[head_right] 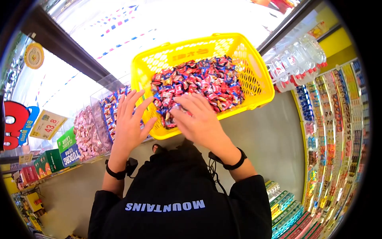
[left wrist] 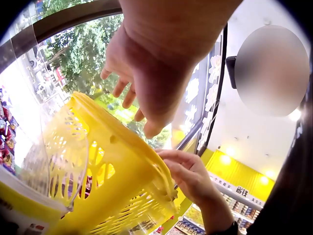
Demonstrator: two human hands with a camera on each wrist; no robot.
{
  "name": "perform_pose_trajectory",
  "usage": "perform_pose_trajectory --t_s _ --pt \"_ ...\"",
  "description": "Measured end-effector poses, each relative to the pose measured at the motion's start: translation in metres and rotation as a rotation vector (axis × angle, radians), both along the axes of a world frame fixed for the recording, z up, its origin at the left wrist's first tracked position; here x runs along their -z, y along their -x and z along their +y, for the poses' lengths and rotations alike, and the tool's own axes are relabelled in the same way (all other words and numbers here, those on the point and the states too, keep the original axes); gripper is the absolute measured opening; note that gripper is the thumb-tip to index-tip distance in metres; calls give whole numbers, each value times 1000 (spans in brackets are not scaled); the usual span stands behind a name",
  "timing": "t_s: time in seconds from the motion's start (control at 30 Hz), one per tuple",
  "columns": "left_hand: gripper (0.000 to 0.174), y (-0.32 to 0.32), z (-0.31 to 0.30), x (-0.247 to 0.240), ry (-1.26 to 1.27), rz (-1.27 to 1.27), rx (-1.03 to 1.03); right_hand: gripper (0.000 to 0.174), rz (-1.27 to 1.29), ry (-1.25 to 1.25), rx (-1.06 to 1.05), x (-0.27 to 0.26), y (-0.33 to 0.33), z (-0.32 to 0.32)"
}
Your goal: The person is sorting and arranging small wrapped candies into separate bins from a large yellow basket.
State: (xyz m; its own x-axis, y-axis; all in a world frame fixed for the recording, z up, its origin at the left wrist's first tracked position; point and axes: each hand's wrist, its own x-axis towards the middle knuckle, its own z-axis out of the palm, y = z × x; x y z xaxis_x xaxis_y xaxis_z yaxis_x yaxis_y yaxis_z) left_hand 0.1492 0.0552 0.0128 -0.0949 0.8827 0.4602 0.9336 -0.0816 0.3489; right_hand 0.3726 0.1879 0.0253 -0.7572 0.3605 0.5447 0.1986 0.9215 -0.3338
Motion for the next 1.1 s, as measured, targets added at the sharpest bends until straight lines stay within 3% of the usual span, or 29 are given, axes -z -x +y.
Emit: perform_pose_trajectory --t_s 0.27,0.43,0.5,0.67,0.77,0.87,1.1 --pt "57 -6 37 -80 27 145 100 28 9 -39 244 14 -79 65" --pt "46 -21 108 -131 5 348 197 25 57 -65 268 19 -96 102" --pt "43 -27 150 -130 43 279 319 24 55 -48 273 23 -102 110" --pt "36 -46 250 -78 115 260 505 22 104 -15 258 25 -102 115" --pt "35 -62 287 -40 317 341 495 19 125 -10 275 27 -104 115" --pt "39 -71 307 12 499 424 494 17 116 -8 271 31 -107 114" --pt "50 -85 304 75 517 625 398 15 116 6 259 33 -108 114"
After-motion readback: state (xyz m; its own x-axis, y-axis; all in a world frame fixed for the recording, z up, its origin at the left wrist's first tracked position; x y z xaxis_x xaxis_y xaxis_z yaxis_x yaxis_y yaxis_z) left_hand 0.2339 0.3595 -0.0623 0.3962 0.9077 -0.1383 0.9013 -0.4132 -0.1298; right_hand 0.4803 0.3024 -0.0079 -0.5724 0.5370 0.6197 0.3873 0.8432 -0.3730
